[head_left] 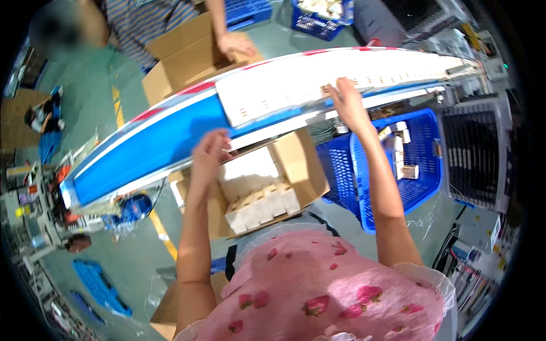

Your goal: The person picks up white rectangular packages from a conveyor belt and places them into cardboard boxes, moving each filled box to a stack on a pallet.

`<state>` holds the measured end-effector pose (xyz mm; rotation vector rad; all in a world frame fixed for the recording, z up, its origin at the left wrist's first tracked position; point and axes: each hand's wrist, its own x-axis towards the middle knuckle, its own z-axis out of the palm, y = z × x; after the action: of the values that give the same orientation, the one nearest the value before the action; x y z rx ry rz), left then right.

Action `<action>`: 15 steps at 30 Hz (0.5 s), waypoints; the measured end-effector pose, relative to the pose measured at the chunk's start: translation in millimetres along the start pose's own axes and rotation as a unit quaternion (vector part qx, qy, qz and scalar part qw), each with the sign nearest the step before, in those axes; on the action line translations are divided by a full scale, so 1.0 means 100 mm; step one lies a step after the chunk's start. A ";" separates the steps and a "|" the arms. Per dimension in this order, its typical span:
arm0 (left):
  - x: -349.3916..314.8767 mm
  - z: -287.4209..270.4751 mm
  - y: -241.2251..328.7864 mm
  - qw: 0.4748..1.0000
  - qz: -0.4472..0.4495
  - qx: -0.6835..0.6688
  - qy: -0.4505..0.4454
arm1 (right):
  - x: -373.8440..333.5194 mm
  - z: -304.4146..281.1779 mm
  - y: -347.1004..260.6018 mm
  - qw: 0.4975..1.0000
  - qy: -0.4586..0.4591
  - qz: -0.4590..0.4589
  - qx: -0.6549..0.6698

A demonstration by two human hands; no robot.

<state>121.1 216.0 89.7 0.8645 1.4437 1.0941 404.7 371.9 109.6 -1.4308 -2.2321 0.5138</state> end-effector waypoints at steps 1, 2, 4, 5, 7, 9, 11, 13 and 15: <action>0.18 0.02 0.13 0.987 0.061 0.088 0.117 | 0.09 0.08 0.04 0.999 -0.008 0.032 0.028; 0.39 -0.05 0.08 0.975 0.072 0.156 0.140 | 0.16 0.15 -0.05 0.999 -0.022 0.015 0.020; 0.75 -0.15 -0.04 0.962 0.012 0.241 0.126 | 0.31 0.30 -0.32 0.997 -0.066 0.021 0.019; 0.84 -0.10 -0.05 0.980 0.007 0.178 0.093 | 0.35 0.36 -0.44 0.994 -0.096 0.047 0.024; 0.87 0.04 0.09 0.961 0.002 0.241 0.133 | 0.45 0.60 -0.35 0.986 -0.093 0.110 0.084; 0.95 -0.15 -0.02 0.945 0.085 0.283 0.143 | 0.52 0.67 -0.42 0.976 -0.061 0.040 0.206; 0.79 -0.07 0.14 0.960 0.159 0.175 0.148 | 0.52 0.48 -0.45 0.977 -0.073 0.034 0.199; 0.61 0.07 0.52 0.979 0.047 0.151 0.127 | 0.48 0.05 -0.57 0.986 -0.059 -0.001 0.154; 0.58 0.25 0.62 0.984 0.150 0.063 0.071 | 0.51 -0.45 -0.56 0.990 -0.062 0.067 0.105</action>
<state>133.2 293.9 129.5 1.1397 1.5463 1.3214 368.3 400.1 184.6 -1.4786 -2.1103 0.8775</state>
